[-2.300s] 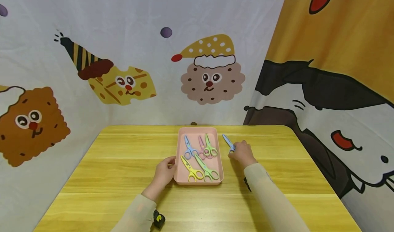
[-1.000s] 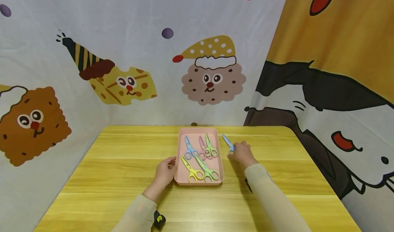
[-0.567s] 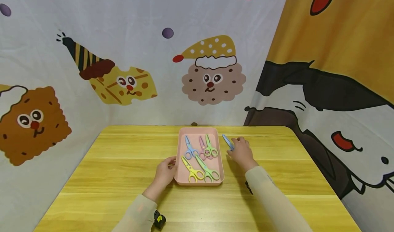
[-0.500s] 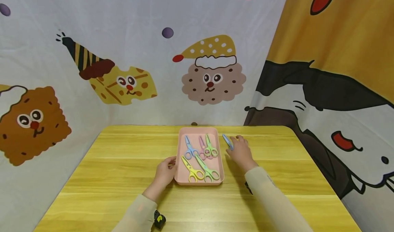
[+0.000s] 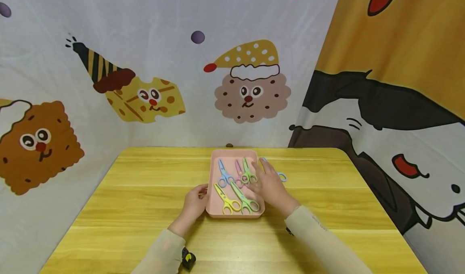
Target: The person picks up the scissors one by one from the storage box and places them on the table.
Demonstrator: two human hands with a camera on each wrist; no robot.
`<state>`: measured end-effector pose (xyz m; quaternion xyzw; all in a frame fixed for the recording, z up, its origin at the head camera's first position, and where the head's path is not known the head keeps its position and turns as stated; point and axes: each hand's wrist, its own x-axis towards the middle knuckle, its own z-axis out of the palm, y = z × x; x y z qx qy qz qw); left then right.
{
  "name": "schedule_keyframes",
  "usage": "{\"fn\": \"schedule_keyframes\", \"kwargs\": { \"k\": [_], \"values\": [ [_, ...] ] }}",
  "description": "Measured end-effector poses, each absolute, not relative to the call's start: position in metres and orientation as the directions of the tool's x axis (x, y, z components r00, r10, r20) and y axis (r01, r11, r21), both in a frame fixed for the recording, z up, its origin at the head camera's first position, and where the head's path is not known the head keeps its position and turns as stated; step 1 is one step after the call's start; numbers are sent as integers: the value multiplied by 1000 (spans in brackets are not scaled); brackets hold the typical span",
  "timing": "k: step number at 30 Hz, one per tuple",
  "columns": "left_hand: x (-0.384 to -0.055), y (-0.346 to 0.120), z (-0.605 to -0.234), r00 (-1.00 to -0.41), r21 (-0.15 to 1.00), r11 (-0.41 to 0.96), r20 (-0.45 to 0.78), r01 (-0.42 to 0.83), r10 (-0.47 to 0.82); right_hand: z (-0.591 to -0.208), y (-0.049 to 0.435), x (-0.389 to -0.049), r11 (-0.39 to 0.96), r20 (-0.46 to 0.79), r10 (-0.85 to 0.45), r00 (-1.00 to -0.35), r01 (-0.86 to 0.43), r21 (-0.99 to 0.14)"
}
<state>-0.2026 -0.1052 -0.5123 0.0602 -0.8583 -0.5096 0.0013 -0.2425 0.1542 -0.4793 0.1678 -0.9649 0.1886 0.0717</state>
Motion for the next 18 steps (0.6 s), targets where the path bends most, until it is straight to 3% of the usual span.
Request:
{"fn": "schedule_keyframes", "kwargs": {
  "k": [11, 18],
  "values": [
    [-203, -106, -512, -995, 877, 475, -28, -71, -96, -483, 137, -222, 845, 165, -467, -869, -494, -206],
    [-204, -107, -514, -997, 878, 476, -11, -48, -79, -482, 131, -211, 800, 99, -528, -844, -533, -277]
  ]
}}
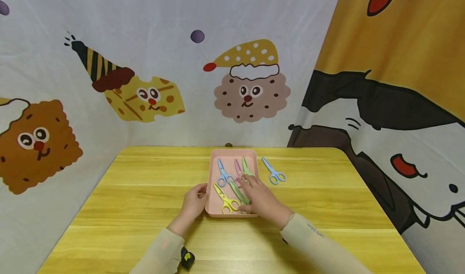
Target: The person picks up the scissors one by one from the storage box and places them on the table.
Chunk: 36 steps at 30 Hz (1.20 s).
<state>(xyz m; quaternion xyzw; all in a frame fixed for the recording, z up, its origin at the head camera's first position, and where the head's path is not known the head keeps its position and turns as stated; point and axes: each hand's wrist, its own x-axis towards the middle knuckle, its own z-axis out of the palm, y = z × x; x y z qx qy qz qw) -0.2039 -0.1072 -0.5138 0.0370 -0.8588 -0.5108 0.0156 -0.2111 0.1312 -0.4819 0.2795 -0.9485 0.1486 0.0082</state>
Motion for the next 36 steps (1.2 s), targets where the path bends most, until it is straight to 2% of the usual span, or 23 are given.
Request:
{"fn": "schedule_keyframes", "kwargs": {
  "k": [4, 9, 13, 21, 25, 36],
  "values": [
    [-204, -108, -514, -997, 877, 478, -6, -42, -75, -481, 127, -208, 803, 44, -509, -859, -493, -336],
    [-204, -108, -513, -997, 880, 472, -11, -46, -77, -481, 120, -207, 837, -41, -433, -901, -385, -389],
    [-204, -107, -512, -996, 881, 470, -20, -56, -83, -482, 115, -208, 863, -81, -393, -916, -337, -377],
    [-203, -106, -512, -995, 874, 480, -38, -77, -90, -480, 107, -208, 915, -147, -367, -918, -329, -232],
    [-203, -106, -512, -994, 875, 476, -45, -86, -97, -478, 104, -208, 924, -179, -357, -917, -319, -212],
    [-203, -106, -513, -994, 883, 460, -50, -89, -95, -476, 103, -207, 882, -125, -460, -879, -435, -185]
  ]
}}
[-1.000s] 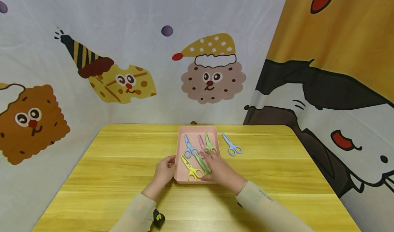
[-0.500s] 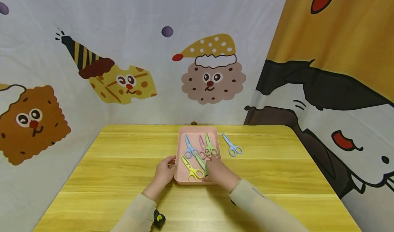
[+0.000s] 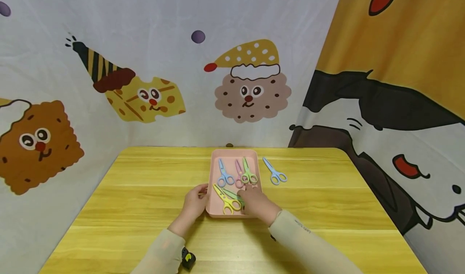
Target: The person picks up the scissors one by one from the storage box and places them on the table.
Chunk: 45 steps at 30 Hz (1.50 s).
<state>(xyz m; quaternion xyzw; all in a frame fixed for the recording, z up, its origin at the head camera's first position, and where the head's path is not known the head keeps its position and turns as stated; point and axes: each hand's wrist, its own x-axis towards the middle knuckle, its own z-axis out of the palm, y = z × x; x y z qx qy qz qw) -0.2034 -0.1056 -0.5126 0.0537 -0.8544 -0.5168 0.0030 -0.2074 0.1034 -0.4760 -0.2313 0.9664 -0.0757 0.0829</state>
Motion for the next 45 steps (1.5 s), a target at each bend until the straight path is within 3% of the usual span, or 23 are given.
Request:
{"fn": "schedule_keyframes", "kwargs": {
  "k": [28, 45],
  "values": [
    [-203, -106, -513, -995, 882, 466, -26, -67, -95, -482, 107, -213, 885, -127, -437, -891, -400, -237],
    [-204, -106, -515, -994, 882, 463, -47, -90, -102, -479, 112, -213, 863, -110, -486, -867, -456, -218]
  ]
}}
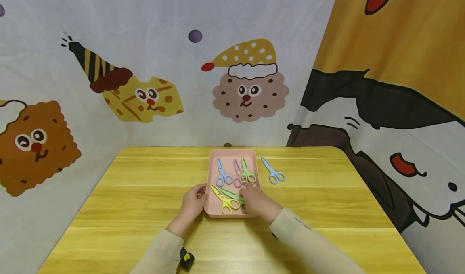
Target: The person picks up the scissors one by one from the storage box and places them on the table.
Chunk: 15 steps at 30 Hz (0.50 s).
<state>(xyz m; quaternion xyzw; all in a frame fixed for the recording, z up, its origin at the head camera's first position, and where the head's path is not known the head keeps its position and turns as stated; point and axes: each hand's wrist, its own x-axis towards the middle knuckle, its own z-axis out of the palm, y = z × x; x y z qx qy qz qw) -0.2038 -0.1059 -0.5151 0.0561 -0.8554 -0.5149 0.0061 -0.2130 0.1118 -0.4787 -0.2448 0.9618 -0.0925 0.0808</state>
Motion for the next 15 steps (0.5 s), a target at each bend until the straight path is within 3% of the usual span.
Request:
{"fn": "schedule_keyframes", "kwargs": {
  "k": [7, 15],
  "values": [
    [-203, -106, -513, -995, 883, 464, -34, -75, -96, -481, 112, -213, 869, -49, -462, -886, -441, -224],
    [-202, -105, -510, -993, 877, 469, -62, -102, -100, -483, 110, -211, 895, 54, -414, -909, -417, -158]
  ]
}}
